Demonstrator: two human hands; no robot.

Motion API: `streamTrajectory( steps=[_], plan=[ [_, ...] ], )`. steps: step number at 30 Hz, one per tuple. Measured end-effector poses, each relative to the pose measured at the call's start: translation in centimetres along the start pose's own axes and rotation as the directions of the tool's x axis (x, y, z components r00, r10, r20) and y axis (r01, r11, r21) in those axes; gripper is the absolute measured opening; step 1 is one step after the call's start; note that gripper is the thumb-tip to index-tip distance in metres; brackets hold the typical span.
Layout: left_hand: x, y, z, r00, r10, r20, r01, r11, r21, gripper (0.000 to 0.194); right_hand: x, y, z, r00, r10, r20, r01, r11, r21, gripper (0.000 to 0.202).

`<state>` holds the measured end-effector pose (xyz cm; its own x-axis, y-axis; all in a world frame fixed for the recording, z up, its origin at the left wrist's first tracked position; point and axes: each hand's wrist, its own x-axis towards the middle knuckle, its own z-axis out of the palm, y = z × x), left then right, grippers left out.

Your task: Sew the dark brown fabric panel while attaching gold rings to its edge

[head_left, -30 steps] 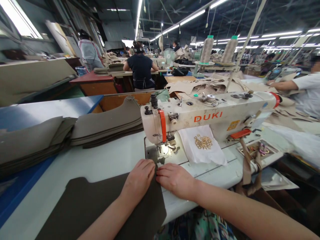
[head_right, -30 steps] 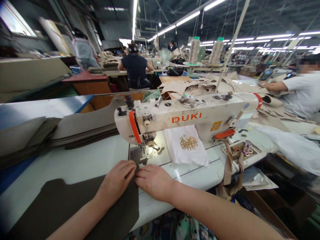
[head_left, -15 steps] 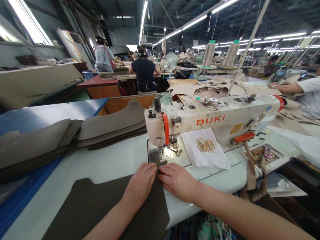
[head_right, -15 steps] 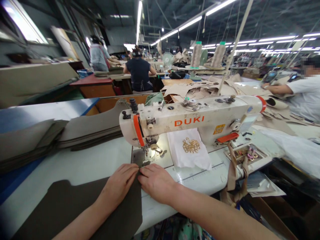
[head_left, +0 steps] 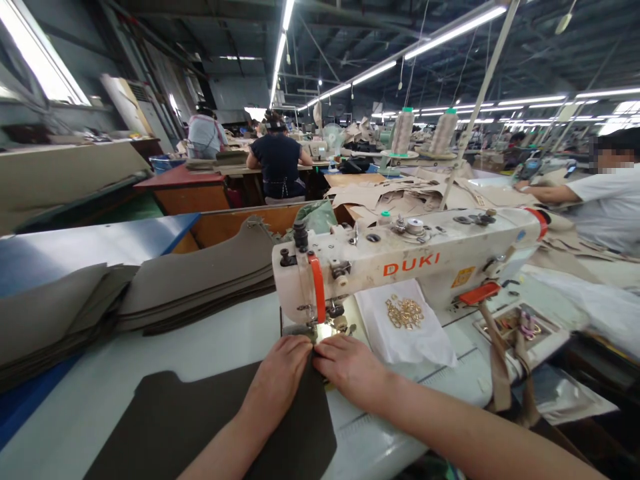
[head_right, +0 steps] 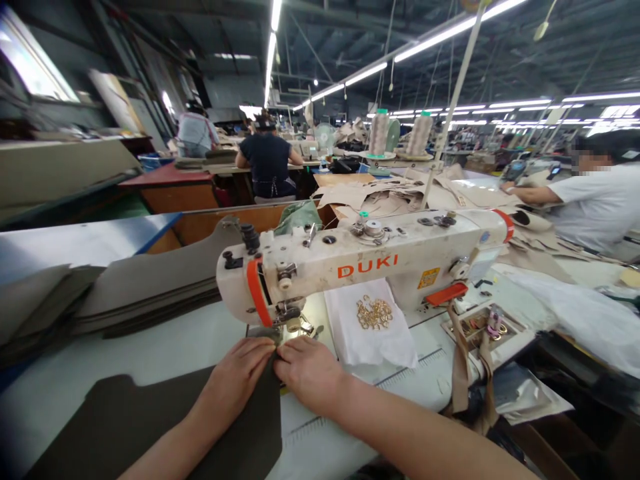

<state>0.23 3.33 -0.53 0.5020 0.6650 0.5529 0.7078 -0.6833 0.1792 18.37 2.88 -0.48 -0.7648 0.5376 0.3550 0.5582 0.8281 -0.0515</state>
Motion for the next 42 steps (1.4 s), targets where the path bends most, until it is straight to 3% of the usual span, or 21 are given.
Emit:
streamTrajectory(
  steps=[13,30,37,42],
  plan=[
    [0.8,-1.4,1.0,0.999,-0.005,-0.039,0.005,1.000,0.000,0.026,0.6,1.1,0.3,0.997,0.074,0.018,-0.074,0.997,0.017,0.006],
    [1.1,-1.2,0.8,0.999,-0.005,-0.051,0.006,1.000,0.020,0.027,0.6,1.3,0.7,0.997,0.076,0.013,-0.076,0.995,0.058,0.011],
    [0.8,-1.1,0.9,1.000,-0.015,-0.021,0.016,0.999,0.028,0.022,0.1,1.2,0.8,0.992,0.077,-0.103,-0.071,0.996,0.061,0.010],
    [-0.2,-1.1,0.7,0.999,-0.035,0.040,0.032,0.997,0.077,0.026,-0.2,0.9,0.4,0.991,0.003,-0.132,0.003,0.999,0.049,0.008]
  ],
)
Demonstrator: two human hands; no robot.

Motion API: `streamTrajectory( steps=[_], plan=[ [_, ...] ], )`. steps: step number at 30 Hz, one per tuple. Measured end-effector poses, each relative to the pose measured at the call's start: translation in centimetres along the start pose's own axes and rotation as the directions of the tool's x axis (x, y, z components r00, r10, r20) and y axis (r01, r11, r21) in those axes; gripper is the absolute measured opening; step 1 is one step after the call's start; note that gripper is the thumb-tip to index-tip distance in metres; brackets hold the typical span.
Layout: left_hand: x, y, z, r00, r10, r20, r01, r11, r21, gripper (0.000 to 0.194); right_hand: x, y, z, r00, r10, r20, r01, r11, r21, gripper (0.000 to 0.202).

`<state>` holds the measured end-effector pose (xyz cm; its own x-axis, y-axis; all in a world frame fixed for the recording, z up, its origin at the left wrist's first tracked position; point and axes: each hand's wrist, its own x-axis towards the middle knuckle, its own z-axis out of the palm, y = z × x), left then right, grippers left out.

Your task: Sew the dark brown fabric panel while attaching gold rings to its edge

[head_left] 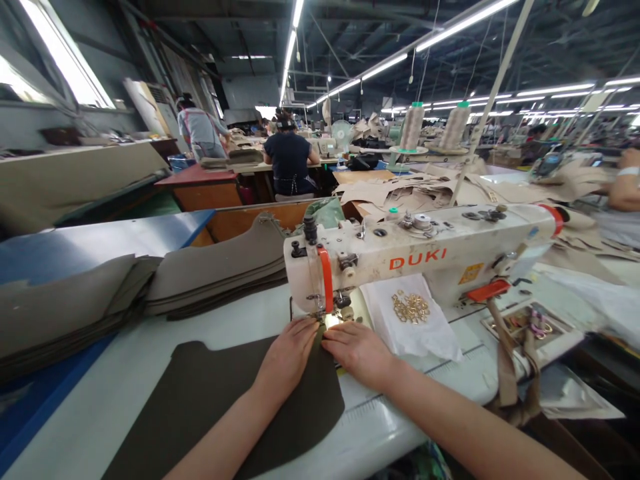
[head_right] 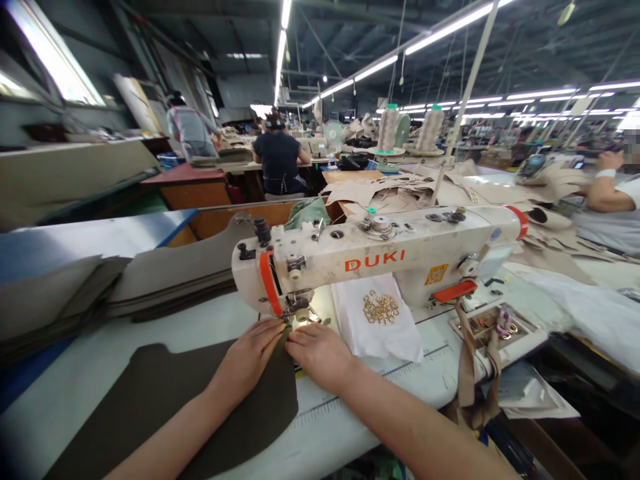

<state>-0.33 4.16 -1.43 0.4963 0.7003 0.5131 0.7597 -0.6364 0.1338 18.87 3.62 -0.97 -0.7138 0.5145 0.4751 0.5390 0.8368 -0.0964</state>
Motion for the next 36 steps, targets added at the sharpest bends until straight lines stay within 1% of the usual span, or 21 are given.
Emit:
streamTrajectory(
  steps=[3,6,11,16,19,22,28,36],
  plan=[
    [-0.6,-0.2,0.1,0.998,0.027,0.053,-0.030,0.999,0.043,0.033,0.1,0.1,0.0,0.999,-0.041,0.022,0.041,0.999,-0.004,0.009],
    [-0.8,-0.3,0.2,0.994,0.052,0.101,-0.060,0.995,0.075,0.035,0.2,0.3,0.1,0.998,-0.058,0.030,0.058,0.998,0.001,0.012],
    [-0.8,-0.4,0.1,0.990,0.085,0.109,-0.099,0.987,0.127,0.035,0.4,0.4,0.0,0.995,-0.084,0.061,0.084,0.996,0.001,0.014],
    [-0.6,-0.7,-0.1,0.977,0.129,0.168,-0.153,0.978,0.140,0.038,0.6,0.5,0.0,0.991,-0.074,0.110,0.074,0.997,0.006,0.015],
    [-0.5,-1.0,-0.1,0.971,0.150,0.186,-0.179,0.973,0.147,0.039,0.6,0.6,0.3,0.992,-0.061,0.111,0.060,0.998,0.016,0.014],
    [-0.3,-1.1,0.0,0.974,0.143,0.175,-0.169,0.975,0.143,0.039,0.6,0.7,0.5,0.994,-0.049,0.094,0.048,0.999,0.015,0.013],
    [0.1,-1.0,-0.2,0.980,0.134,0.149,-0.161,0.969,0.186,0.038,0.9,0.7,0.5,0.994,-0.024,0.104,0.025,1.000,-0.005,0.011],
    [0.1,-1.0,-0.1,0.984,0.089,0.152,-0.108,0.987,0.123,0.037,0.9,0.7,0.6,0.994,-0.020,0.106,0.020,1.000,0.002,0.011]
  ],
)
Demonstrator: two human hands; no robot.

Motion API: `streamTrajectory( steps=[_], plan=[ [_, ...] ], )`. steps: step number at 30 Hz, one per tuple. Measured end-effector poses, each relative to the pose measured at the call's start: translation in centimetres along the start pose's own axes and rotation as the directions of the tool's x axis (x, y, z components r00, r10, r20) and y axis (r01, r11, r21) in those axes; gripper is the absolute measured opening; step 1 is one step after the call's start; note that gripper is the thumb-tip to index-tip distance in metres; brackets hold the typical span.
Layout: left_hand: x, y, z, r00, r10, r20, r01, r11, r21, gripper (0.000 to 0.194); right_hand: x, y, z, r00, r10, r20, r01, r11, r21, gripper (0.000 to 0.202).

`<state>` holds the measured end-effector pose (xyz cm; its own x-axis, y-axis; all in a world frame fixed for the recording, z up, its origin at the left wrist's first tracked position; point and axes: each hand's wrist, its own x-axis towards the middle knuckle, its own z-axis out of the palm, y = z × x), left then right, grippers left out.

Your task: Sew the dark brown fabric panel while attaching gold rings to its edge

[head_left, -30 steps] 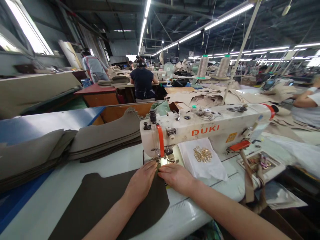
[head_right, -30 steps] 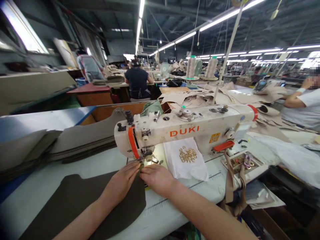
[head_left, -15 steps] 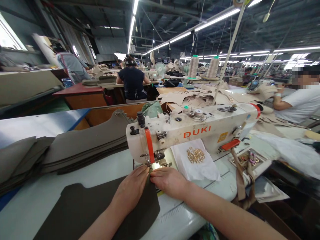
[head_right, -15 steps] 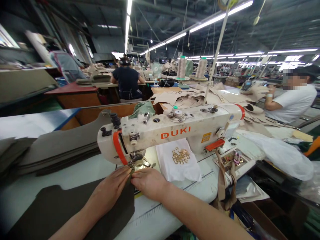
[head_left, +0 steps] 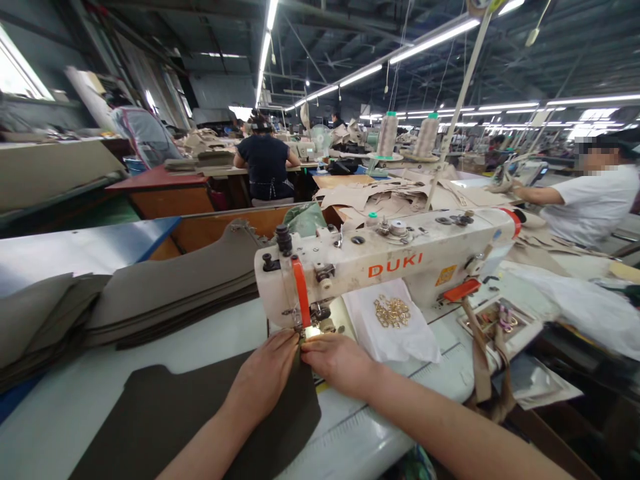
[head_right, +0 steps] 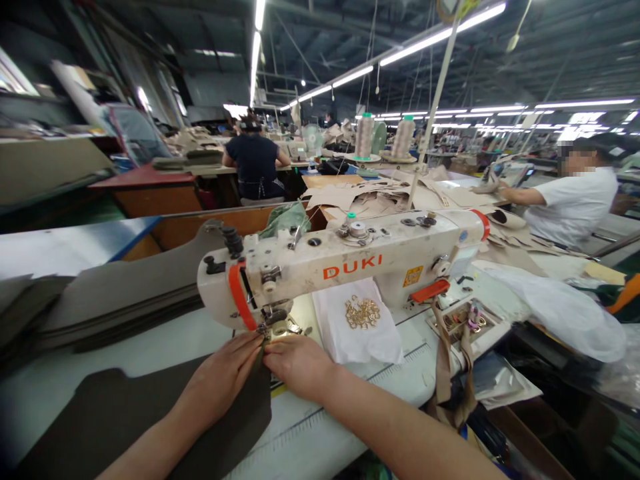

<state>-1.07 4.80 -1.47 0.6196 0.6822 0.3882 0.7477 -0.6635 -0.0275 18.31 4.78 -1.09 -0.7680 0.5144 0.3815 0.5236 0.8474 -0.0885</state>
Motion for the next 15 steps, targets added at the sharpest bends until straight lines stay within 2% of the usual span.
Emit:
streamTrajectory(
  steps=[8,15],
  plan=[
    [-0.06,0.32,0.03,0.999,0.019,-0.034,-0.017,0.999,0.048,0.036,-0.26,-0.16,0.29,1.000,0.009,-0.015,-0.008,1.000,0.018,0.015],
    [-0.01,0.66,-0.31,0.999,-0.054,-0.003,0.054,0.999,-0.005,0.037,-0.01,-0.23,-0.38,0.999,-0.004,0.032,0.004,1.000,0.002,0.014]
  ],
)
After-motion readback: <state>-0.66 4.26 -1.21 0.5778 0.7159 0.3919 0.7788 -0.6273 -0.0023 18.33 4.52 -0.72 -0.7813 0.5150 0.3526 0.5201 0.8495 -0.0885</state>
